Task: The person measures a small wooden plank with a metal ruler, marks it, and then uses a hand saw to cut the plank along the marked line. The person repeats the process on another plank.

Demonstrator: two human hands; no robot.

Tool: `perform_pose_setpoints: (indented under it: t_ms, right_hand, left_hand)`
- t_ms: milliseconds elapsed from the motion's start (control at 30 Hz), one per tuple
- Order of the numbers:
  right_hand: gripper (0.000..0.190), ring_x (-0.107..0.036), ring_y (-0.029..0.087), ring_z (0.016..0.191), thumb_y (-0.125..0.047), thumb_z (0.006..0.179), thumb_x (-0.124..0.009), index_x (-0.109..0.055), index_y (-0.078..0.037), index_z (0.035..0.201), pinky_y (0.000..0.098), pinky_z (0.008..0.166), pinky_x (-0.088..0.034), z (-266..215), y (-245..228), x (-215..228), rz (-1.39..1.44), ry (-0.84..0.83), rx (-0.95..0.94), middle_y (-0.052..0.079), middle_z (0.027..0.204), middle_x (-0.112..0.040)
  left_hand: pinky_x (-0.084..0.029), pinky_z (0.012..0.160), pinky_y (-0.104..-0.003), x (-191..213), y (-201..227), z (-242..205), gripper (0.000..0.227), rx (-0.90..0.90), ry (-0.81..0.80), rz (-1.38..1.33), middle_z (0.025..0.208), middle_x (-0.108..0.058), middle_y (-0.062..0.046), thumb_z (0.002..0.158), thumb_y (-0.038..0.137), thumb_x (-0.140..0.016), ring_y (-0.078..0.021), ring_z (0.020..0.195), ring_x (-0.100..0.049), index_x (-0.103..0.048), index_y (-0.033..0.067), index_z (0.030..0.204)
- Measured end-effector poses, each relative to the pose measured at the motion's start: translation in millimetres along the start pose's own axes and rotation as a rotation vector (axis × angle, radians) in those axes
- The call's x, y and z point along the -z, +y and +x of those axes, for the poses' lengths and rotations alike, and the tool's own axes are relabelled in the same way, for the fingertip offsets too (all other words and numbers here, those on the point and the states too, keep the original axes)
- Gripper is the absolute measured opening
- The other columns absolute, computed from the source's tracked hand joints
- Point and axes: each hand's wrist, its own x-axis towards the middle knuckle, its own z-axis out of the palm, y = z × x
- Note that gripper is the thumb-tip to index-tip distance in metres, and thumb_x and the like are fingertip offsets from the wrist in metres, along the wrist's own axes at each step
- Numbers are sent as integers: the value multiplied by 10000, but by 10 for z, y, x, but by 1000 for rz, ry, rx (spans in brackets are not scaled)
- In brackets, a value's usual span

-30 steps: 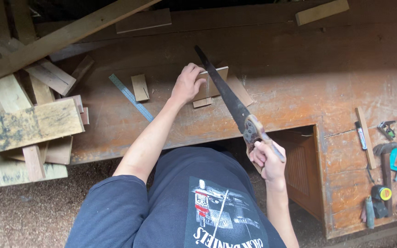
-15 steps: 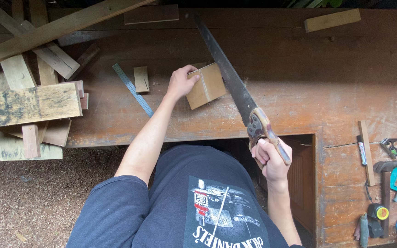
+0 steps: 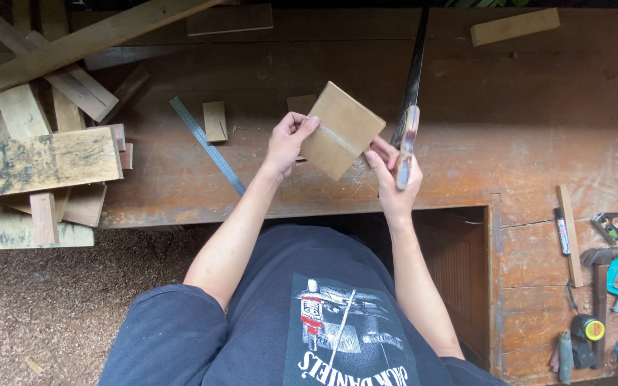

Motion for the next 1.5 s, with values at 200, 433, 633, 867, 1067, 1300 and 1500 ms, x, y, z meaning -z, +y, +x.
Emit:
perform_pose_setpoints:
  t_ms: [200, 433, 633, 867, 1067, 1300, 1500]
  right_hand:
    - [360, -688, 342, 1231, -19, 911, -779, -437, -86, 825, 421, 996, -559, 363, 1, -157, 46, -9, 5, 316, 1303, -659]
    - [373, -689, 148, 950, -43, 924, -821, -471, -106, 812, 276, 853, -590, 582, 98, -198, 43, -54, -53, 134, 1000, -718]
    - [361, -574, 68, 752, -57, 950, -812, -495, -110, 784, 247, 707, -520, 642, 126, -243, 38, -97, -128, -8, 812, -611]
    - [312, -603, 68, 802, -38, 933, -795, -529, -122, 793, 240, 784, -536, 775, 104, -316, 286, -83, -206, -21, 827, -619]
    - [300, -589, 62, 788, -13, 923, -783, -536, -124, 795, 226, 756, -508, 791, 79, -391, 353, -81, -232, -23, 832, -624]
    - [359, -556, 39, 679, -81, 897, -817, -482, -145, 784, 209, 617, -482, 764, -107, -342, 19, -204, -177, -39, 764, -592]
    - [343, -553, 25, 729, -161, 950, -821, -508, -148, 810, 200, 673, -497, 759, -162, -443, 5, -148, -94, -47, 813, -618]
  left_hand:
    - [-507, 799, -228, 49, -48, -81, 252, -7, -124, -148, 952, -635, -25, 1030, 278, -694, -78, 906, -572, -535, 83, 1043]
    - [-557, 838, -285, -45, 256, -130, 282, -5, -237, -220, 1031, -650, -61, 1005, 272, -665, -102, 974, -611, -498, 84, 1131]
    - [-577, 987, -319, -110, 426, -175, 543, -31, -271, 11, 1279, -662, -136, 963, 244, -694, -162, 1163, -662, -462, 30, 1405]
    - [-613, 938, -331, -276, 713, -204, 523, -33, -147, 68, 1243, -700, -197, 998, 281, -664, -203, 1103, -713, -498, -43, 1374]
    - [-557, 883, -391, -400, 922, -288, 1032, -447, 142, 877, 1219, -653, -248, 762, 473, -870, -258, 1046, -680, -367, -103, 1455]
    - [-590, 889, -357, -180, 834, -13, 537, -132, 48, 317, 1064, -794, -163, 1051, 497, -578, -180, 968, -726, -702, -3, 1203]
    - [-588, 701, -304, -182, 873, -123, 852, -527, 30, 799, 942, -714, -182, 814, 599, -800, -142, 797, -717, -458, -61, 1230]
